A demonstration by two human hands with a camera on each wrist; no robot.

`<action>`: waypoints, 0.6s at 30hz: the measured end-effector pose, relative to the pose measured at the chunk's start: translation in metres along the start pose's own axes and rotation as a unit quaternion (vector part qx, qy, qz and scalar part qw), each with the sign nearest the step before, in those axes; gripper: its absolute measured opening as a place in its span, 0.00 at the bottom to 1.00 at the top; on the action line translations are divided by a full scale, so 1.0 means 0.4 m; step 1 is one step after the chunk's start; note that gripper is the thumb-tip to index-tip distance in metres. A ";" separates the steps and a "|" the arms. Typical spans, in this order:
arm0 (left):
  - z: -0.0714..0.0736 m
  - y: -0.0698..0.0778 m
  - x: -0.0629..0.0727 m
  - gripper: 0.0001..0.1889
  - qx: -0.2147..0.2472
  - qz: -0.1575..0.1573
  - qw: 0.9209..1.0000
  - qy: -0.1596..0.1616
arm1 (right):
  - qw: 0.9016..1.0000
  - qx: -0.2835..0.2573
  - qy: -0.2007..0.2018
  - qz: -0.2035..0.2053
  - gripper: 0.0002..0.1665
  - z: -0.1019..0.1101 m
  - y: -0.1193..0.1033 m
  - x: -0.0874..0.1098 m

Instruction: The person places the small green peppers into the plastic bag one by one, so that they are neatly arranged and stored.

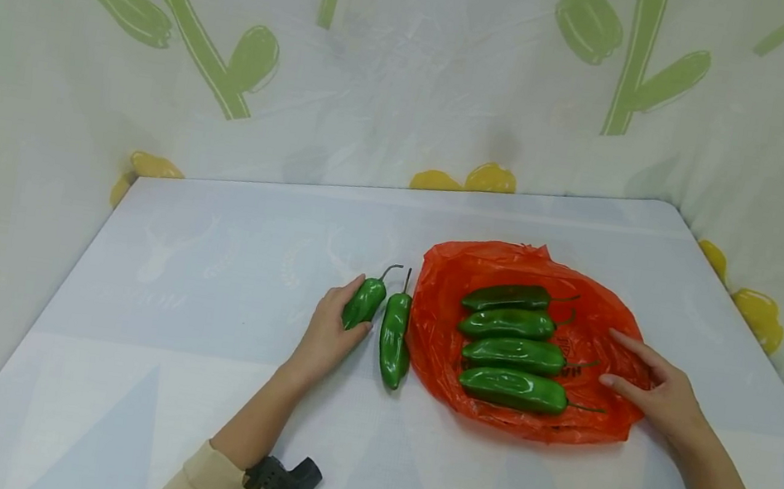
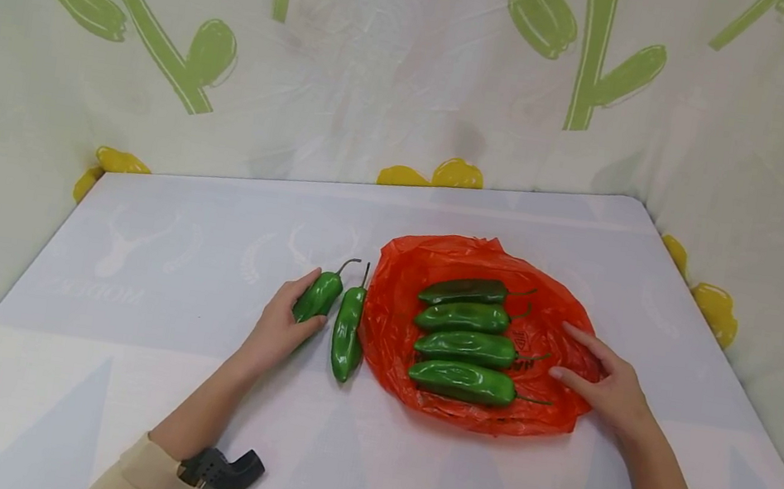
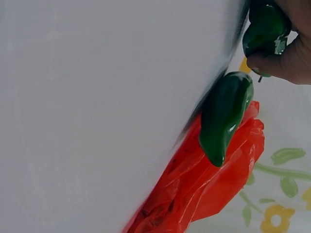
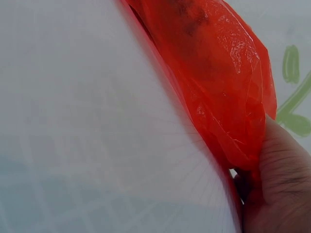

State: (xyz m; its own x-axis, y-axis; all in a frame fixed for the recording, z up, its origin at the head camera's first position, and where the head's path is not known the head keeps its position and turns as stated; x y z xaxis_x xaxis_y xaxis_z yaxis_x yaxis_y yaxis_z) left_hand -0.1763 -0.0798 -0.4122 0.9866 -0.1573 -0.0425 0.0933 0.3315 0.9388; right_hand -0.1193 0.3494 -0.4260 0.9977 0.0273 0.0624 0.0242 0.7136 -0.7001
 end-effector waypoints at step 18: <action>-0.025 0.080 -0.047 0.36 0.035 -0.040 0.998 0.015 | 1.000 0.004 0.000 -0.007 0.37 -0.002 0.008 -0.002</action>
State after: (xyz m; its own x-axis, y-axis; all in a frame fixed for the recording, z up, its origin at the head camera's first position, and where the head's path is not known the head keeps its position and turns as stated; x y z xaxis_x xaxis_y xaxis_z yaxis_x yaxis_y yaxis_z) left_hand -0.1904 -0.0568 -0.3849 0.9802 -0.1521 -0.1270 0.1628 0.2529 0.9537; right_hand -0.1198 0.3512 -0.4289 0.9973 0.0177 0.0715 0.0370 0.7193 -0.6937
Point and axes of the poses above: each hand's wrist, its own x-axis away from the middle knuckle, its own z-axis out of the back of the hand, y = z × x, the point moved 4 cm from there along -x, towards the middle knuckle, and after that the axes turned 12 degrees about x, right-handed, at the moved point
